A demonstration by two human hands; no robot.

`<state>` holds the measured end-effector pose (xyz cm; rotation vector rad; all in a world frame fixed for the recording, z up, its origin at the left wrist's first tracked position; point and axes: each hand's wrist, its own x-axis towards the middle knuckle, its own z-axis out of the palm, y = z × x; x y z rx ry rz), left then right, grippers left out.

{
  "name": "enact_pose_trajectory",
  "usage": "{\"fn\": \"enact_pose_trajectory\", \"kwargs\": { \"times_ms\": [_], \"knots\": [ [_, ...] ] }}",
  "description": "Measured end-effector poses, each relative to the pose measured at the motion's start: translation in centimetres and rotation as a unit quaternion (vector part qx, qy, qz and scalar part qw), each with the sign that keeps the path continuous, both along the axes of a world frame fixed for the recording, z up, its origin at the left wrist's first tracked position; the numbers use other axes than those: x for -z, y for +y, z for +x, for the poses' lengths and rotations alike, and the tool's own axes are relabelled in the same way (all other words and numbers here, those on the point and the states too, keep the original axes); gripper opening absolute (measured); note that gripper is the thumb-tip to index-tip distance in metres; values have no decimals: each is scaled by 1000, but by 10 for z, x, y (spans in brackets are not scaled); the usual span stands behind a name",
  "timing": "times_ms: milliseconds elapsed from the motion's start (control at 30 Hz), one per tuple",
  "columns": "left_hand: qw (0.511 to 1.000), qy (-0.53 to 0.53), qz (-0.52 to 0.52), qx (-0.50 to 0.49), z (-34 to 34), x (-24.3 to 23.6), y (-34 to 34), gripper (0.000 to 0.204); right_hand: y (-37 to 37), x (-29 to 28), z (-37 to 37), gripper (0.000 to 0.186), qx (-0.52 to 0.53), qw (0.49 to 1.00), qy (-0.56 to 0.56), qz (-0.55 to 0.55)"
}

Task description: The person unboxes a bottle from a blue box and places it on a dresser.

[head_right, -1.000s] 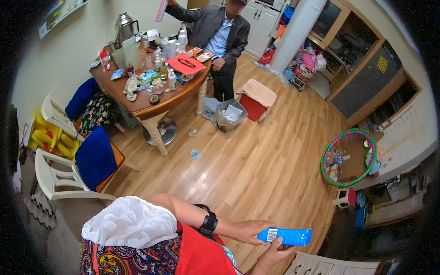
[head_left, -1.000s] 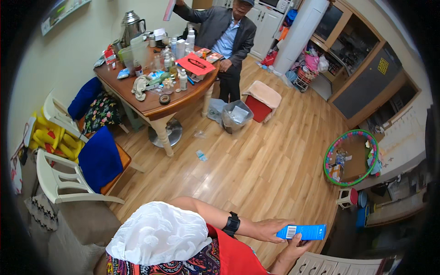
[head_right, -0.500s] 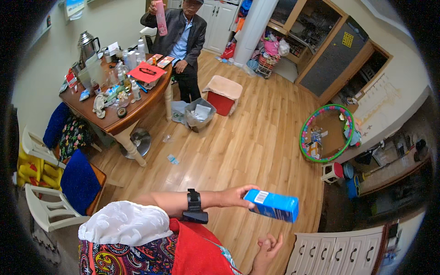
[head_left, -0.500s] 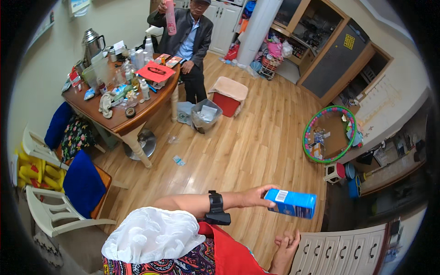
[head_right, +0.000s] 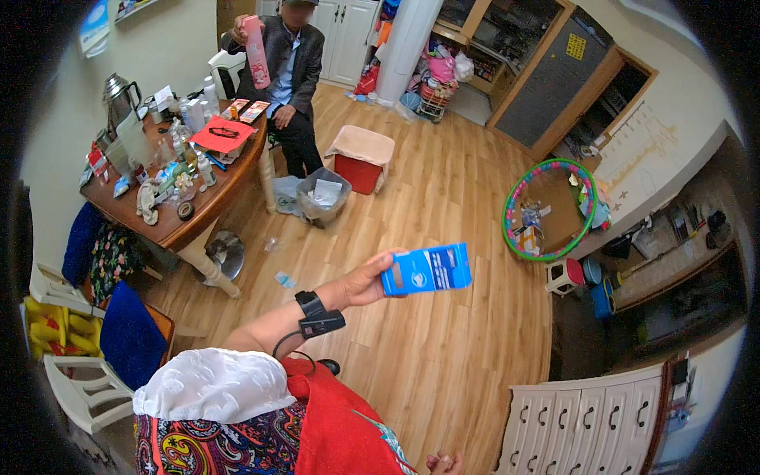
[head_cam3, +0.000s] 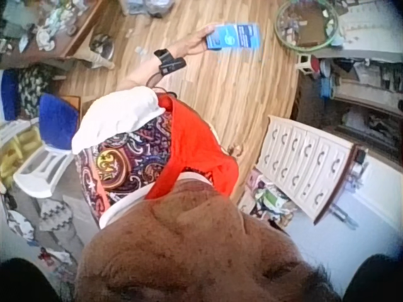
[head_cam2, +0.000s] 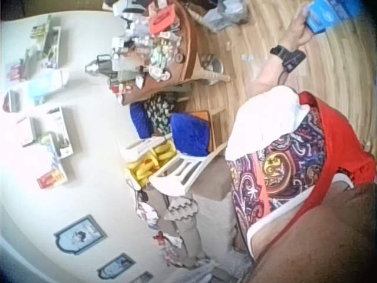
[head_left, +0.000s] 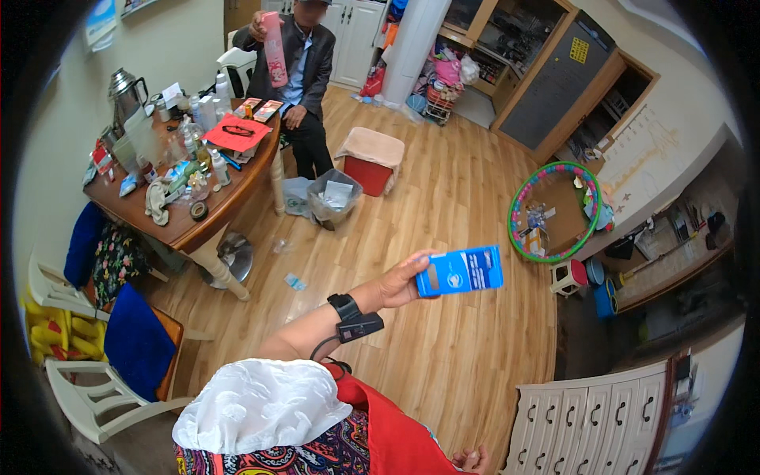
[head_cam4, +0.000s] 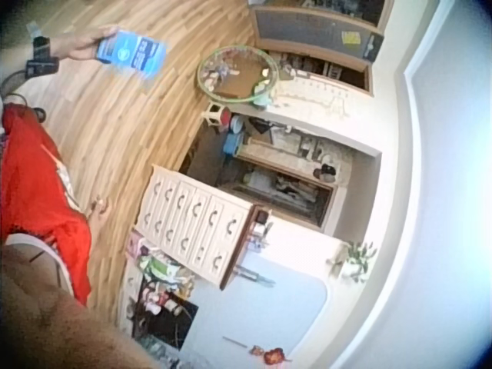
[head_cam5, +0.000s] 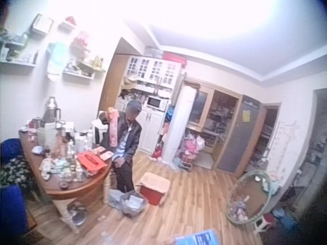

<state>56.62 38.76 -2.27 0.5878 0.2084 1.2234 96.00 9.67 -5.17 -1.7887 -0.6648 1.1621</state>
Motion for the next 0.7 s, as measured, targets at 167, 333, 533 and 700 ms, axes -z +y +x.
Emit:
{"fn": "enact_pose_trajectory", "kwargs": {
  "times_ms": [167,333,533,700],
  "knots": [
    [991,-32,-112,-74,-22,40,43,47,-13,18,4,47,40,998,40,-19],
    [974,-15,-199,-109,-48,19,72,44,-13,30,1,48,34,998,38,-36],
    [959,-77,-266,-55,-104,38,117,57,-6,41,-9,48,20,998,34,-56],
    [965,-103,-242,-6,-138,38,144,42,-2,47,-17,48,15,997,30,-75]
  ]
}}
